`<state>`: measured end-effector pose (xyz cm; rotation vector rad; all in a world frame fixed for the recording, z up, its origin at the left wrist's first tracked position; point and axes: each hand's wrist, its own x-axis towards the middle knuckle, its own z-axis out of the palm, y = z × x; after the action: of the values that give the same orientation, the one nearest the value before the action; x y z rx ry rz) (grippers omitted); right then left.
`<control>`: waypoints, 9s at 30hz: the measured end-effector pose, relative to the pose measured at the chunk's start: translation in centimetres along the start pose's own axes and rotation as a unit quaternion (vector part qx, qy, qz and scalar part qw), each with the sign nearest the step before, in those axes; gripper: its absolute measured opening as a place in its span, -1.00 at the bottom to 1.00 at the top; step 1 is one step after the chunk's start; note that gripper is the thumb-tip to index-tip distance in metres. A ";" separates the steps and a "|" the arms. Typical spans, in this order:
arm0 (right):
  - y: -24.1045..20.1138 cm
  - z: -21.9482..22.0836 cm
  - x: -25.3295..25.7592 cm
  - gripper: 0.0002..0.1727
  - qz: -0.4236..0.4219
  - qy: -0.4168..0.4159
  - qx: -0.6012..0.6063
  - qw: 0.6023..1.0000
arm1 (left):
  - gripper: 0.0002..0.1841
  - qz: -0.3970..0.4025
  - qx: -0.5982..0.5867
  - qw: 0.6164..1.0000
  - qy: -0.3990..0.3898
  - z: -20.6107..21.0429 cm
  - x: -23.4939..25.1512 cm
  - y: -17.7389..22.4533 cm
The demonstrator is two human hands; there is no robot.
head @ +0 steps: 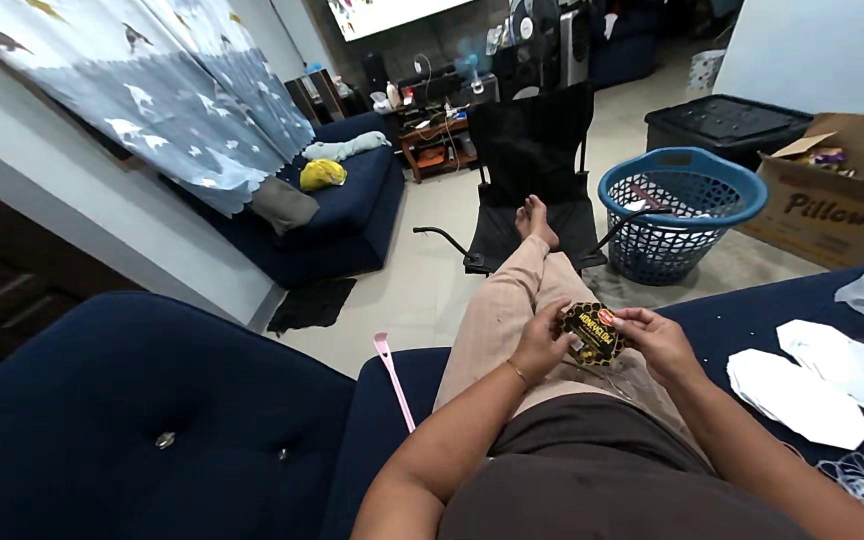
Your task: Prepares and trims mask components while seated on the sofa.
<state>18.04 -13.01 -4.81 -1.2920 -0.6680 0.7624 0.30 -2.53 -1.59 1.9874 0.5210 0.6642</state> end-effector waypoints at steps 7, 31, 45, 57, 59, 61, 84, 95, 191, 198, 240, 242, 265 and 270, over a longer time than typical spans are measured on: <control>-0.3 -0.6 -0.3 -0.90 -0.083 0.035 -0.097 0.991 | -0.44 0.001 -0.015 0.999 0.031 -0.1 0.0 0.1; -0.7 2.3 -1.7 -0.78 -0.372 -0.013 -0.350 0.860 | -0.73 0.045 0.023 0.997 0.052 0.2 -0.4 -0.3; -0.8 2.3 -1.9 -0.77 -0.372 -0.005 -0.349 0.860 | -0.76 0.074 0.083 0.993 0.050 0.2 -0.4 -0.5; -0.5 2.2 -1.5 -0.77 -0.368 -0.021 -0.351 0.861 | -0.75 0.087 0.106 0.990 0.034 0.2 -0.3 -0.7; -0.3 2.3 -1.3 -0.78 -0.367 -0.026 -0.346 0.863 | -0.75 0.089 0.111 0.989 0.026 0.2 -0.3 -0.6; -0.2 2.4 -1.2 -0.79 -0.367 -0.027 -0.339 0.866 | -0.76 0.086 0.107 0.990 0.013 0.1 -0.3 -0.3; -0.1 1.4 -1.6 -0.77 -0.414 -0.077 -0.286 0.861 | -0.79 0.087 0.056 0.995 -0.013 0.1 -0.2 -0.9; -3.6 0.6 -1.0 -0.82 -0.310 -0.128 -0.095 0.937 | -0.78 -0.116 -0.178 0.974 -0.081 -0.8 0.1 -0.4; 1.8 0.0 -1.3 -0.85 -0.110 -0.110 -0.204 0.967 | -0.75 -0.172 -0.015 0.975 -0.138 -0.3 0.6 -0.9; 1.5 0.0 -1.6 -0.82 -0.142 -0.122 -0.215 0.959 | -0.78 -0.112 -0.039 0.987 -0.107 -0.5 0.2 -0.8; 2.5 0.9 -1.7 -0.80 -0.219 -0.157 -0.247 0.931 | -0.91 -0.109 -0.115 0.986 -0.057 -0.3 0.3 -1.1; 2.5 0.8 -1.7 -0.79 -0.225 -0.158 -0.262 0.925 | -0.91 -0.106 -0.114 0.986 -0.058 -0.3 0.3 -1.2; -2.4 0.9 2.1 -0.72 -0.528 -0.321 -0.468 0.632 | -0.82 -0.109 0.034 0.983 -0.141 -0.3 0.8 -0.6; -1.2 0.9 2.2 -0.86 -0.466 -0.288 -0.440 0.711 | -0.80 -0.104 0.021 0.985 -0.137 -0.2 0.8 -1.0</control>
<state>18.76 -10.88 -3.48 -1.2535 -2.1882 -0.1098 0.68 -1.40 -2.21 1.9894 0.5687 0.2468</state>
